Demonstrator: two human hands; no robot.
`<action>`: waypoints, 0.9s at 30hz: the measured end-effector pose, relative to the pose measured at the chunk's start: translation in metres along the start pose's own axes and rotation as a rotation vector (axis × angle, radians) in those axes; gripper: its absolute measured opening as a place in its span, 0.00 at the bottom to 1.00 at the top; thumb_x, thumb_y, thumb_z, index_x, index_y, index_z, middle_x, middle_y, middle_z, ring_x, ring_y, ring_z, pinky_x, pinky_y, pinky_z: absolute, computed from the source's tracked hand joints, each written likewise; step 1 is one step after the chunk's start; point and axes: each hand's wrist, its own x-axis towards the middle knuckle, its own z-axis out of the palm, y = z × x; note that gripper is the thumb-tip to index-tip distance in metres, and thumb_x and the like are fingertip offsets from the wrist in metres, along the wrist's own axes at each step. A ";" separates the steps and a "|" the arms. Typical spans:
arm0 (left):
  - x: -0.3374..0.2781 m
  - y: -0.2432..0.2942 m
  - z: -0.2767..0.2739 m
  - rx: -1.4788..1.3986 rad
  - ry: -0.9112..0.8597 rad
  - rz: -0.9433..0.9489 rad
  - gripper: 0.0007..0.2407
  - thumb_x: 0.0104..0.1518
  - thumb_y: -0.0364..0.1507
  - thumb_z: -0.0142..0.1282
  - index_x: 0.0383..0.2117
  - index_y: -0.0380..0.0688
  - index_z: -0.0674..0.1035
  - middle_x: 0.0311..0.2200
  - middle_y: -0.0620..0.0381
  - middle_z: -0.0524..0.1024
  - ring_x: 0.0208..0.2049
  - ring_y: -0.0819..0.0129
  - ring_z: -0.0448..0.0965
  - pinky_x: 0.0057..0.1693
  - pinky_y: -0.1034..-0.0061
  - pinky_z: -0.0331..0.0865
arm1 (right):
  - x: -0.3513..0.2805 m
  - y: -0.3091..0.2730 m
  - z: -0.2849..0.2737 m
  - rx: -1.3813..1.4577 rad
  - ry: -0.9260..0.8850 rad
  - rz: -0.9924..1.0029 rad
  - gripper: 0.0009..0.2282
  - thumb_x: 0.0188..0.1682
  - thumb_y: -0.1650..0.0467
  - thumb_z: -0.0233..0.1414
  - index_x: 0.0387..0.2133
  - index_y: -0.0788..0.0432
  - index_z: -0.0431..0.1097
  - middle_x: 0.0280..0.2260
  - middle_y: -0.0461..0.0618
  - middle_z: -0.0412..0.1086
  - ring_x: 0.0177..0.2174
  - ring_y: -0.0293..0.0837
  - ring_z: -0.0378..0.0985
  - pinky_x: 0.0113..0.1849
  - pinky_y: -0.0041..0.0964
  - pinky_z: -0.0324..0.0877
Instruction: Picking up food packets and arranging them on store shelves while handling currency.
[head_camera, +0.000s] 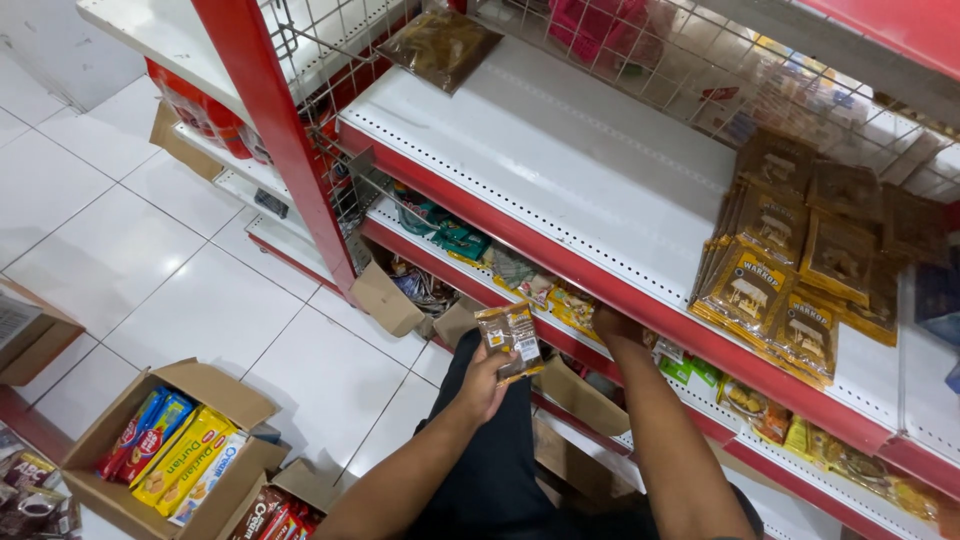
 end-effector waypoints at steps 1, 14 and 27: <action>0.000 0.000 -0.003 0.000 -0.003 0.004 0.25 0.54 0.18 0.51 0.61 0.45 0.66 0.52 0.51 0.75 0.55 0.57 0.76 0.61 0.58 0.71 | -0.001 -0.006 -0.003 0.001 0.004 -0.004 0.19 0.55 0.64 0.48 0.59 0.56 0.65 0.57 0.63 0.67 0.58 0.59 0.68 0.59 0.50 0.63; -0.016 -0.024 0.018 0.175 -0.192 -0.024 0.27 0.67 0.44 0.35 0.69 0.44 0.57 0.62 0.46 0.67 0.65 0.54 0.66 0.68 0.56 0.60 | -0.154 -0.070 -0.057 0.631 -0.275 -0.207 0.28 0.53 0.56 0.49 0.61 0.61 0.60 0.59 0.63 0.64 0.59 0.55 0.68 0.57 0.47 0.63; -0.023 -0.055 0.153 0.629 -0.535 -0.080 0.35 0.61 0.23 0.57 0.74 0.49 0.52 0.51 0.43 0.75 0.49 0.66 0.74 0.57 0.76 0.69 | -0.207 0.036 -0.181 1.561 -0.104 0.365 0.26 0.48 0.71 0.53 0.62 0.62 0.59 0.50 0.59 0.72 0.45 0.48 0.80 0.42 0.51 0.80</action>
